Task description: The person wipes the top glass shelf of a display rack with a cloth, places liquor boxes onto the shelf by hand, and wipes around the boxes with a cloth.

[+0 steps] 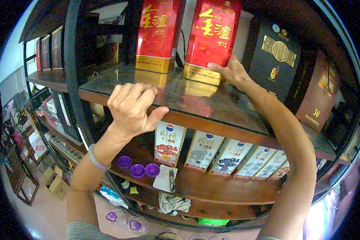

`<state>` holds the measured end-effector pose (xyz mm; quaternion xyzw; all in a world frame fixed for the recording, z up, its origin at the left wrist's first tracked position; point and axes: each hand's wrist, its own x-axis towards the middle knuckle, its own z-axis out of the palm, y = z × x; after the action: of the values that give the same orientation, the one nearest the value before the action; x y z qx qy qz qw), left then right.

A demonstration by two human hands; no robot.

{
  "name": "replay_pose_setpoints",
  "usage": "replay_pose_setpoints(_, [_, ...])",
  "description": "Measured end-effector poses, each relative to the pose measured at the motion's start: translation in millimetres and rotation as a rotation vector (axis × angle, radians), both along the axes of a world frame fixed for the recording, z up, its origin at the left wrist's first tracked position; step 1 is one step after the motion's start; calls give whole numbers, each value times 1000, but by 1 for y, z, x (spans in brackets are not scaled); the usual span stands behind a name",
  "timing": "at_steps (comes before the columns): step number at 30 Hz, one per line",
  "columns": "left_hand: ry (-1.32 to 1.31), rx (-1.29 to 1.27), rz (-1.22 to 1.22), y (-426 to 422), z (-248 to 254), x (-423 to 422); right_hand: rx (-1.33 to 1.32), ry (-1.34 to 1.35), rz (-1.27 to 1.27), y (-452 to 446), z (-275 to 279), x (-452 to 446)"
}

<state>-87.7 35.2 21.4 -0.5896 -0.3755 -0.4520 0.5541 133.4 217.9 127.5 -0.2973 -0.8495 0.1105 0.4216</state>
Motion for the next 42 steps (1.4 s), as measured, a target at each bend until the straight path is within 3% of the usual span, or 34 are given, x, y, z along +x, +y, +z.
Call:
replay_pose_setpoints(2, [4, -6, 2, 0, 1, 0, 50, -21, 62, -10, 1, -4])
replay_pose_setpoints(5, [11, -33, 4, -2, 0, -1, -99, -37, 29, -15, 4, -6])
replay_pose_setpoints(10, [7, -86, 26, -4, -1, -2, 1, -18, 53, -14, 2, -7])
replay_pose_setpoints(13, [-6, -227, 12, -16, 5, 0, -21, -63, 12, -16, 4, -5])
replay_pose_setpoints(16, [-474, -590, -249, -32, 40, 4, 34, -86, -86, -3, 3, -3])
replay_pose_setpoints(20, [-678, -621, -118, 14, 93, -22, 60, -88, -154, 13, -1, -3])
replay_pose_setpoints(25, [-703, -837, 81, 110, 107, -56, 74, -128, -195, 18, 0, -5])
replay_pose_setpoints(29, [-704, -923, 159, 121, 105, -46, 38, -161, -260, 4, 3, -6])
replay_pose_setpoints(34, [-710, -879, 210, 138, 95, -64, -2, -184, -101, -6, 7, -4])
replay_pose_setpoints(35, [-738, -892, 125, 136, 92, -64, -5, -214, -58, -16, 12, -2])
replay_pose_setpoints(42, [-844, -897, 256, 122, 95, -47, 107, -148, -234, 6, 1, -7])
